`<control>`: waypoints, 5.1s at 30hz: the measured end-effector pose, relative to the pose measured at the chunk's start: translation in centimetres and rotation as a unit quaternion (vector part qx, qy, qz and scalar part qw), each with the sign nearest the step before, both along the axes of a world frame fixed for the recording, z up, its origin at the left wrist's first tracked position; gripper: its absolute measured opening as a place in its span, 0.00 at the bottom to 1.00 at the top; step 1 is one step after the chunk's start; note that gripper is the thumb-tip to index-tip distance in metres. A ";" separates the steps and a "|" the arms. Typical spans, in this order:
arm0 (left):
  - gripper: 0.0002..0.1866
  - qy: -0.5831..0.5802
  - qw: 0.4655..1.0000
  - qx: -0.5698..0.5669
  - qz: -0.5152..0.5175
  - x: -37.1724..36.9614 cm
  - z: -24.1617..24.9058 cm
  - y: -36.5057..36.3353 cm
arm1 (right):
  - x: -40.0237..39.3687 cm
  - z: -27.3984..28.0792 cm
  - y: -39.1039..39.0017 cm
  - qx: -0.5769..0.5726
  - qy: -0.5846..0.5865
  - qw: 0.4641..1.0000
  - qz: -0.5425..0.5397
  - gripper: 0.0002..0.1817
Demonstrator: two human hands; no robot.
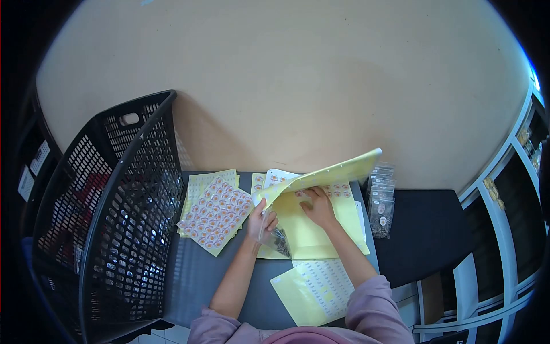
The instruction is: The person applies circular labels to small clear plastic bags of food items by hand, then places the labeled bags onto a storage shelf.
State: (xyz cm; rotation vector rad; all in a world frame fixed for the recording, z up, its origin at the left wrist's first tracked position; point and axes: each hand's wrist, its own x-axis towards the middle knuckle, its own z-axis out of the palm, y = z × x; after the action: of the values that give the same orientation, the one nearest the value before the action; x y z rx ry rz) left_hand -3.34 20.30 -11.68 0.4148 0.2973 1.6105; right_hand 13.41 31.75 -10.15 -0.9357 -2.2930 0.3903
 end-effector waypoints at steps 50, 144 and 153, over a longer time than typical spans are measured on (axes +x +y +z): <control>0.18 -0.137 0.989 -0.021 0.058 0.9 -0.2 -1.2 | -2.2 2.9 1.5 -0.312 -0.086 0.946 0.032 0.09; 0.30 0.357 0.934 0.020 -0.008 5.0 5.3 -13.8 | 2.2 7.0 -18.6 -0.260 0.409 0.874 -0.043 0.47; 0.26 0.387 0.917 -0.036 0.086 4.7 4.5 -13.3 | 1.5 7.0 -20.0 -0.200 0.351 0.914 0.034 0.50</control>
State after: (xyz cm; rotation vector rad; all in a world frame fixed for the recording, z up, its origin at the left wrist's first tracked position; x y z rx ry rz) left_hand 1.33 7.00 -7.18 0.9863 1.0126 1.5349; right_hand 14.88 11.78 -3.13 -0.7342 -1.6036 1.0677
